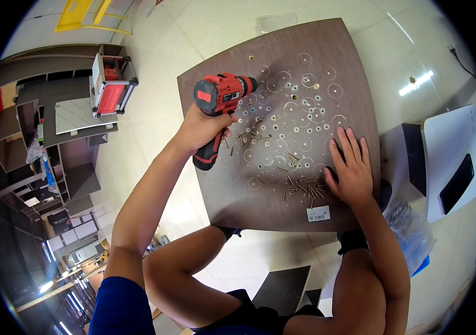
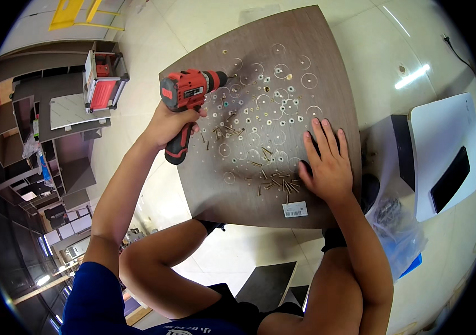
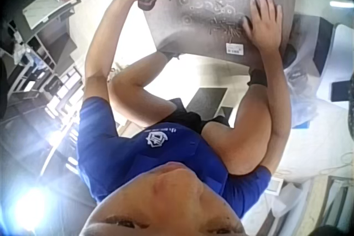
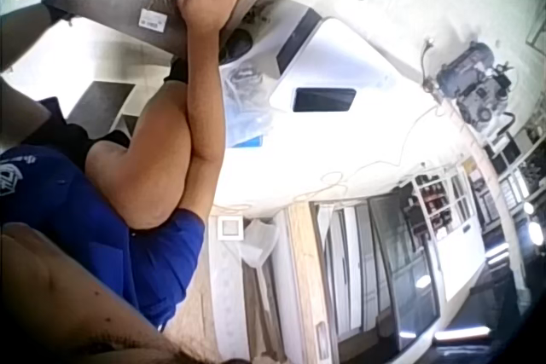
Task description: The person uses a cordless drill to drive screws into a large brown board marked with circular patterns. The person sits on the floor, holding the board steady with one hand while operating the drill with the other, systematically fastening screws into the pre-marked spots.
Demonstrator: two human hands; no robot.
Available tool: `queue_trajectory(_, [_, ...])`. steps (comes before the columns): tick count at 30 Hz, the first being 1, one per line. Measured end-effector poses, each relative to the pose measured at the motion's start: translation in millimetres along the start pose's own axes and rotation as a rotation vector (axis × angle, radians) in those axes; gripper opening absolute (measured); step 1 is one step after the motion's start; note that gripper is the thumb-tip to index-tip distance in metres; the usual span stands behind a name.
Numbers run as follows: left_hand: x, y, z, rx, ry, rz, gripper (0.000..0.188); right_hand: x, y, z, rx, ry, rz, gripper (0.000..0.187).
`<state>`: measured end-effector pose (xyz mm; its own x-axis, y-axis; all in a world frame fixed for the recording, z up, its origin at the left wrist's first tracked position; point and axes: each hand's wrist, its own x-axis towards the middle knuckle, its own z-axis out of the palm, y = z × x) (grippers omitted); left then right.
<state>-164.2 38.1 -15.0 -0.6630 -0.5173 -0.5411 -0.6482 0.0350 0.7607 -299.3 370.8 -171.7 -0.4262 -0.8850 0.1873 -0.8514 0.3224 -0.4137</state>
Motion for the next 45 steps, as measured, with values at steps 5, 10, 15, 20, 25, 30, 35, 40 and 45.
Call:
queue_trajectory(5, [13.0,7.1,-15.8,0.172,-0.067,-0.004,0.038,-0.7,-0.1,0.5,0.002,0.002,-0.005,0.067])
queue_trajectory(10, [29.4,61.4,-23.8,0.413,-0.147,-0.072,0.032,-1.6,-1.6,-0.4,0.004,-0.002,-0.001,0.067])
queue_trajectory(15, [50.2,79.5,-32.8,0.518,-0.228,-0.148,0.028,-1.4,-1.0,1.1,-0.016,0.014,-0.016,0.067])
queue_trajectory(20, [45.5,81.6,-29.2,0.462,-0.280,-0.153,0.027,-1.0,-3.2,2.8,-0.008,0.029,-0.024,0.066])
queue_trajectory(25, [38.8,86.1,-20.1,0.602,-0.251,-0.058,0.032,-1.3,-3.8,2.3,-0.002,0.045,-0.033,0.065])
queue_trajectory(30, [52.7,81.2,-31.3,0.600,-0.302,-0.092,0.036,-2.6,-1.3,1.4,-0.013,0.040,-0.032,0.064])
queue_trajectory(35, [52.2,81.8,-39.7,0.722,-0.302,-0.141,0.036,-0.8,-3.3,3.4,-0.007,0.060,-0.035,0.065])
queue_trajectory(40, [54.0,85.2,-35.2,0.750,-0.328,-0.060,0.024,-1.3,-3.9,2.1,-0.012,0.064,-0.033,0.064])
queue_trajectory(45, [55.3,94.2,-33.0,0.810,-0.369,-0.075,0.025,-2.1,-2.1,2.4,-0.022,0.070,-0.042,0.064])
